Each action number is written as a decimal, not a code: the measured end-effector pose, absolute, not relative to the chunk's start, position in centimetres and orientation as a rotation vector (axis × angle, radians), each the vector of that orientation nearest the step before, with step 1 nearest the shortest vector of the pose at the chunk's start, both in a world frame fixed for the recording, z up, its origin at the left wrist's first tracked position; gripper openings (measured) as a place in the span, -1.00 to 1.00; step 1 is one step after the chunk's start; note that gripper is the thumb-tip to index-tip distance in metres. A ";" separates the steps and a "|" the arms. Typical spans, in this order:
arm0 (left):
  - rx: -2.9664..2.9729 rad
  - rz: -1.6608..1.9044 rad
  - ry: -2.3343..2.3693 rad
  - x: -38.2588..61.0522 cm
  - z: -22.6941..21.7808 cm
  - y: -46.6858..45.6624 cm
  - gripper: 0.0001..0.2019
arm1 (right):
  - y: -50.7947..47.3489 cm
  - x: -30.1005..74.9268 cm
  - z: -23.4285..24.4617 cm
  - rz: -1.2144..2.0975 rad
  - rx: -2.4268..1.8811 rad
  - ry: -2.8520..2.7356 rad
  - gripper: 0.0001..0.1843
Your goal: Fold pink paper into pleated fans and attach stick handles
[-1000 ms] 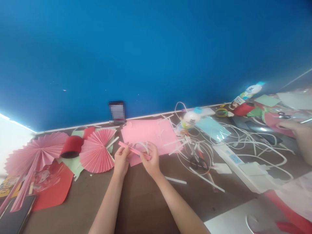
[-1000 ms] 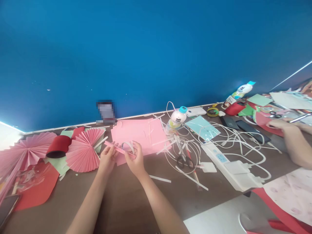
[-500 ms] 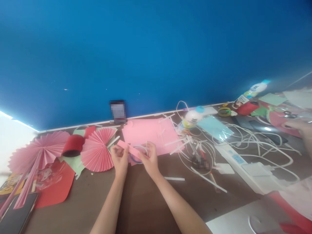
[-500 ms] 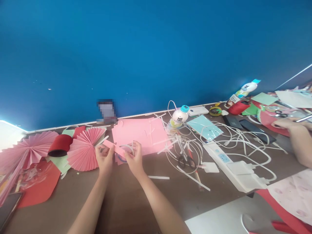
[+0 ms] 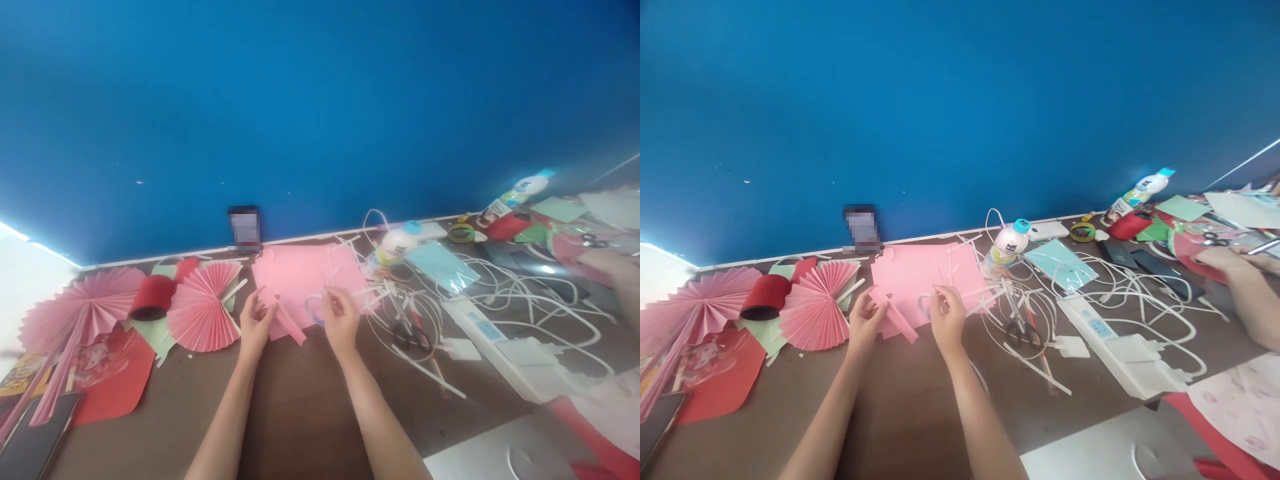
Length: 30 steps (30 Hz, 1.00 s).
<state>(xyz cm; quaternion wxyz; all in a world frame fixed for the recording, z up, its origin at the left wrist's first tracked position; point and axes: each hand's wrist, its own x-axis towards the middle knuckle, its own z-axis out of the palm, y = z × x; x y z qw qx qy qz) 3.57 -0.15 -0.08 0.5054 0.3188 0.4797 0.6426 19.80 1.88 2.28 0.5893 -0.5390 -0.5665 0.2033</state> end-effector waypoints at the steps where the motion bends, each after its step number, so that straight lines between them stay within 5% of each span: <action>1: 0.767 1.549 1.168 3.5 -0.1 -0.2 -0.60 | 1.7 20.2 2.9 0.391 -1.287 -1.326 -0.86; 5: 0.745 1.551 1.190 3.7 0.1 -0.2 -0.75 | 0.9 21.2 5.9 0.355 -1.393 -1.565 -0.83; 10: 0.698 1.544 1.127 4.2 0.5 -0.2 -0.67 | 0.6 19.2 7.5 0.567 -1.469 -1.977 -0.84; 18: 0.751 1.537 1.114 3.8 -0.1 0.0 -0.73 | 2.5 14.4 4.6 1.050 -1.300 -1.629 -0.86; 30: 0.727 1.587 1.134 3.7 -0.2 0.2 -0.71 | 3.1 13.5 3.5 1.011 -1.254 -1.612 -0.88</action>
